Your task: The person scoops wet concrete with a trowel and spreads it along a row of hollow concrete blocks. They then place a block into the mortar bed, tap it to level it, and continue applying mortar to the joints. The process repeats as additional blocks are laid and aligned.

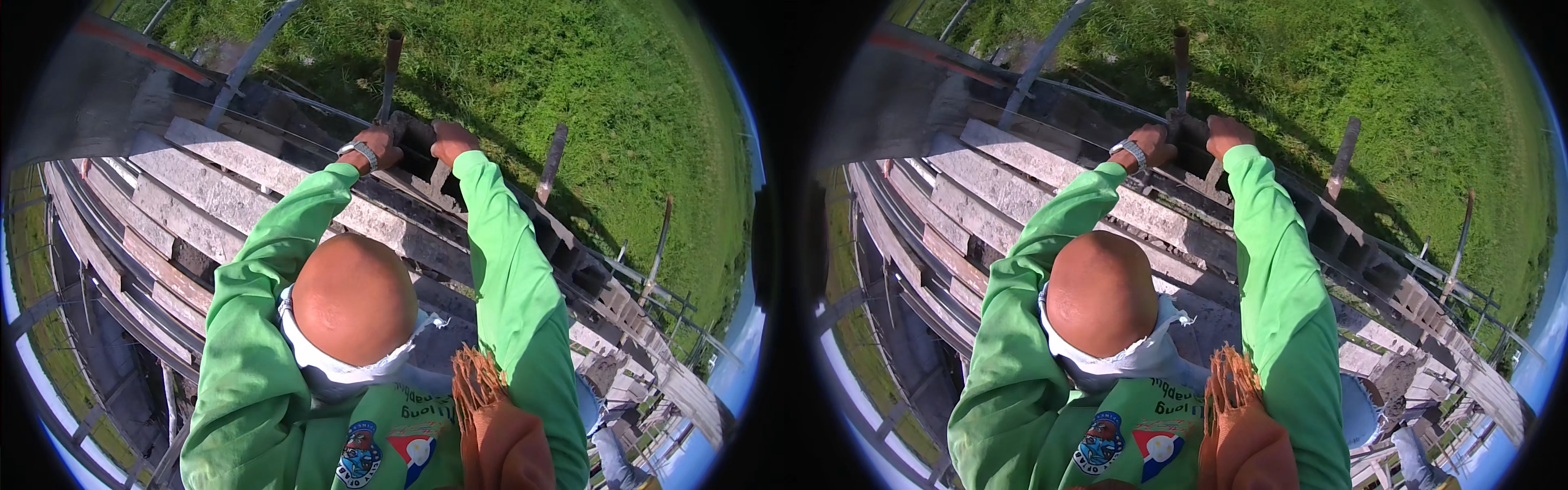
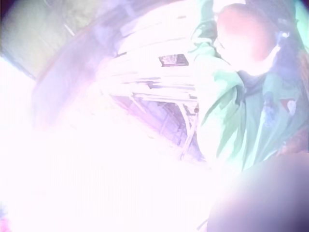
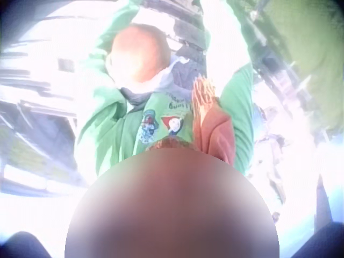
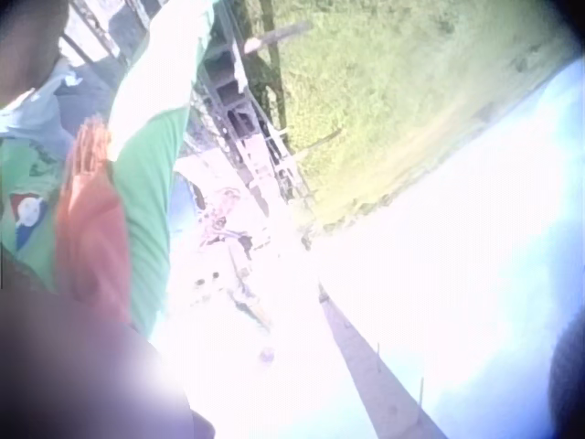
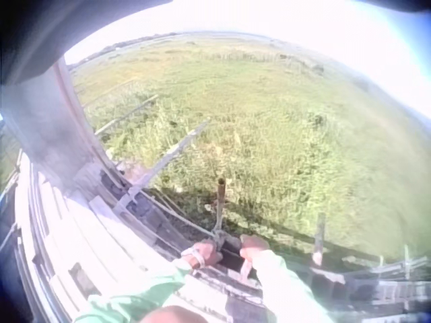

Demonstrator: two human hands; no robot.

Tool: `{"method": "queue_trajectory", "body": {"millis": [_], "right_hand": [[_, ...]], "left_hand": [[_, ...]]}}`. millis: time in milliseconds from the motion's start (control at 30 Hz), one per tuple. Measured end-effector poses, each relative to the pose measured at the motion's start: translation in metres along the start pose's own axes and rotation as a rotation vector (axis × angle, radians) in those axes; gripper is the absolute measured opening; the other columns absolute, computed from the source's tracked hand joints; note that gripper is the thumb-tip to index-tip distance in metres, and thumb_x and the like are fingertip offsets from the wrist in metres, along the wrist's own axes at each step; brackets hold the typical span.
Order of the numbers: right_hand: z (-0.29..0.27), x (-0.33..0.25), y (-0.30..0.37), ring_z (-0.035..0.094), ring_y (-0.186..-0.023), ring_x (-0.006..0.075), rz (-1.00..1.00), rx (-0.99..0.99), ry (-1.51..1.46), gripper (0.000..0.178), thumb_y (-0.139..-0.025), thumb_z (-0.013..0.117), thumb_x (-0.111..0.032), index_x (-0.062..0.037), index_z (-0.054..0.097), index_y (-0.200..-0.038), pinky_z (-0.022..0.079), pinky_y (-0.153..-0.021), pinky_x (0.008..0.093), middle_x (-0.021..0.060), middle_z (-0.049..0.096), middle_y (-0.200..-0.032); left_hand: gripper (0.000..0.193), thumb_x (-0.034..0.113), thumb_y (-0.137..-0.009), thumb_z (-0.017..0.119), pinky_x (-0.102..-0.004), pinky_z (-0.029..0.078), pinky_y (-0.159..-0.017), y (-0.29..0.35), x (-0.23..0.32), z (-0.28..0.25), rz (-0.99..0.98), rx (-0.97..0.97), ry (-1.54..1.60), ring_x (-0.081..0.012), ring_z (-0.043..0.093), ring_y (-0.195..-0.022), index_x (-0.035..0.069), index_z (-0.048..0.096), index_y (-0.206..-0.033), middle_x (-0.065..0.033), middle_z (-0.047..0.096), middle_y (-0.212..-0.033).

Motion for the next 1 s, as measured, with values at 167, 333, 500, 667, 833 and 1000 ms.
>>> {"method": "queue_trajectory", "body": {"millis": [167,333,500,667,833,1000], "right_hand": [[-0.031,-0.027,0.012,0.070,-0.110,0.0438,0.054,-0.168,0.141,0.049,-0.083,0.082,-0.027,-0.0028,0.062,-0.121,0.057,-0.092,0.0537,0.0237,0.073,-0.113],[-0.080,-0.052,0.055,0.069,-0.102,0.0475,-0.081,0.182,-0.003,0.043,-0.086,0.078,-0.029,0.0027,0.063,-0.112,0.055,-0.089,0.0550,0.0279,0.072,-0.109],[-0.050,-0.078,0.091,0.070,-0.103,0.0461,0.372,0.141,-0.106,0.034,-0.089,0.078,-0.029,0.0032,0.070,-0.099,0.056,-0.092,0.0523,0.0279,0.073,-0.109],[-0.004,-0.069,0.091,0.071,-0.106,0.0451,0.733,0.371,-0.327,0.051,-0.087,0.081,-0.037,0.0079,0.070,-0.109,0.057,-0.095,0.0508,0.0282,0.074,-0.109],[0.022,-0.055,0.080,0.070,-0.110,0.0446,0.771,0.271,-0.423,0.048,-0.083,0.084,-0.036,0.0039,0.073,-0.109,0.057,-0.096,0.0497,0.0282,0.073,-0.115],[0.021,-0.056,0.070,0.072,-0.108,0.0403,0.764,0.273,-0.323,0.024,-0.087,0.071,-0.020,-0.0029,0.078,-0.101,0.059,-0.094,0.0485,0.0231,0.074,-0.114]], "left_hand": [[0.042,0.036,-0.082,0.070,-0.0513,0.056,-0.090,0.007,-0.002,0.001,0.097,0.067,-0.034,-0.0463,0.070,-0.099,-0.004,0.073,-0.096,-0.0304,0.073,-0.101],[0.042,0.037,-0.081,0.071,-0.0518,0.055,-0.077,-0.004,-0.008,0.000,0.165,0.057,0.000,-0.0451,0.071,-0.087,-0.004,0.070,-0.087,-0.0305,0.070,-0.089],[0.047,0.040,-0.082,0.071,-0.0528,0.054,-0.078,-0.010,-0.010,-0.001,0.198,0.052,0.001,-0.0474,0.070,-0.088,-0.006,0.071,-0.087,-0.0320,0.070,-0.089],[0.051,0.043,-0.083,0.071,-0.0531,0.054,-0.083,-0.013,-0.010,-0.001,0.186,0.002,0.004,-0.0481,0.070,-0.093,-0.006,0.072,-0.094,-0.0326,0.071,-0.095],[0.052,0.045,-0.083,0.071,-0.0530,0.055,-0.087,-0.011,-0.008,-0.002,0.170,0.002,-0.016,-0.0478,0.069,-0.100,-0.006,0.073,-0.098,-0.0330,0.071,-0.102],[0.062,0.043,-0.083,0.070,-0.0534,0.056,-0.090,-0.001,0.005,-0.015,0.187,-0.004,-0.053,-0.0497,0.069,-0.100,-0.006,0.059,-0.120,-0.0331,0.071,-0.103]]}}
Point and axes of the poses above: each hand's wrist, its own y-axis away from the middle knuckle, its own z-axis out of the palm, x = y × z, the point moved 1 cm from there along -y, towards the middle knuckle
